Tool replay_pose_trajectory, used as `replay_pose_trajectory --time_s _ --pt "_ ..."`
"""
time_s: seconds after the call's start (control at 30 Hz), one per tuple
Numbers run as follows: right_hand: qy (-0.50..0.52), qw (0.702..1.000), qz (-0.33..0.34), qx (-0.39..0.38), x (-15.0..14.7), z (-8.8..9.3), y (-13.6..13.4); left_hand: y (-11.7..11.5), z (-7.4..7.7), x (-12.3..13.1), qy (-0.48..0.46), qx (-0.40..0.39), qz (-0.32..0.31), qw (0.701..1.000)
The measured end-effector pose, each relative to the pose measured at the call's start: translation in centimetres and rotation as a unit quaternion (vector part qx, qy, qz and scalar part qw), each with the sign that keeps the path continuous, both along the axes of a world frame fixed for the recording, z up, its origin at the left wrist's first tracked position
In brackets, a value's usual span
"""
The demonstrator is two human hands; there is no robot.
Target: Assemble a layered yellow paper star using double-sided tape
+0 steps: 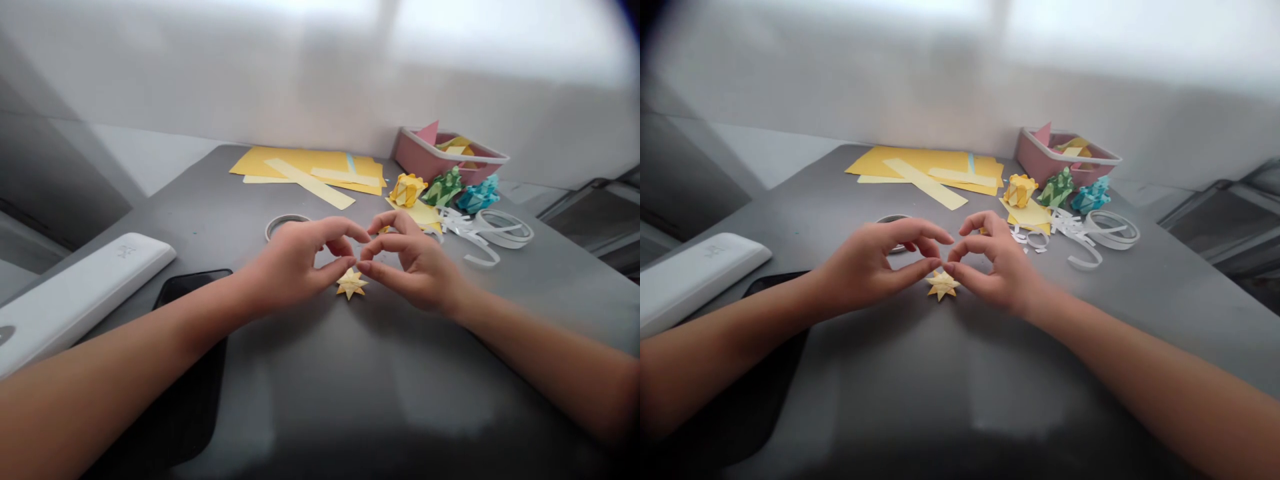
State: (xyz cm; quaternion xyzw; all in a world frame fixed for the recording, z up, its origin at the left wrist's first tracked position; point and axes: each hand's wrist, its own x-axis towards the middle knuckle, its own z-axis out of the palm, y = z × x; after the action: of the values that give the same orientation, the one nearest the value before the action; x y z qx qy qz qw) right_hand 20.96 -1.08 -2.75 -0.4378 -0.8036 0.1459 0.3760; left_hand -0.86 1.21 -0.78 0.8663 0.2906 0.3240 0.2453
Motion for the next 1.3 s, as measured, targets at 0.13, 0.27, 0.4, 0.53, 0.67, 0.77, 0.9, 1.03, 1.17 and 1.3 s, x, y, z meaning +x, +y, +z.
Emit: replay_pose_trajectory --time_s 0.13,0.27,0.4,0.53,0.67,0.77,0.9,1.03,1.17,1.3 --pt "-0.011 0.999 -0.043 0.027 0.06 0.06 0.19 -0.10 -0.04 0.17 -0.012 -0.024 0.028 0.999" --pt "-0.010 0.997 -0.071 0.024 0.32 0.13 0.37 -0.03 -0.01 0.11 -0.009 -0.055 0.054 0.997" --pt "0.004 0.999 -0.035 0.015 0.13 0.15 0.09 0.09 -0.23 0.04 -0.015 -0.072 0.024 0.997" --pt "0.005 1.000 -0.011 0.000 -0.03 0.21 0.00 0.06 -0.28 0.16 -0.014 -0.083 0.015 0.996" --pt "-0.002 1.000 -0.015 -0.027 0.05 0.19 0.36 -0.18 -0.11 0.18 -0.006 -0.085 0.059 0.995" --pt "-0.012 0.999 -0.017 -0.035 -0.01 0.11 0.51 -0.21 0.08 -0.01 0.017 -0.054 0.131 0.990" --pt "-0.047 0.998 -0.007 -0.035 -0.23 0.03 0.28 0.06 0.19 -0.30 0.047 0.001 0.200 0.979" --pt "-0.068 0.997 -0.006 -0.038 -0.40 -0.17 0.08 0.13 0.00 -0.29 0.079 0.005 0.179 0.981" --pt "-0.073 0.996 -0.007 -0.046 -0.56 -0.30 0.11 0.02 -0.14 -0.21 0.092 0.005 0.168 0.981" --pt "-0.074 0.995 -0.009 -0.064 -0.67 -0.26 0.10 0.04 -0.11 -0.23 0.105 -0.004 0.169 0.980"
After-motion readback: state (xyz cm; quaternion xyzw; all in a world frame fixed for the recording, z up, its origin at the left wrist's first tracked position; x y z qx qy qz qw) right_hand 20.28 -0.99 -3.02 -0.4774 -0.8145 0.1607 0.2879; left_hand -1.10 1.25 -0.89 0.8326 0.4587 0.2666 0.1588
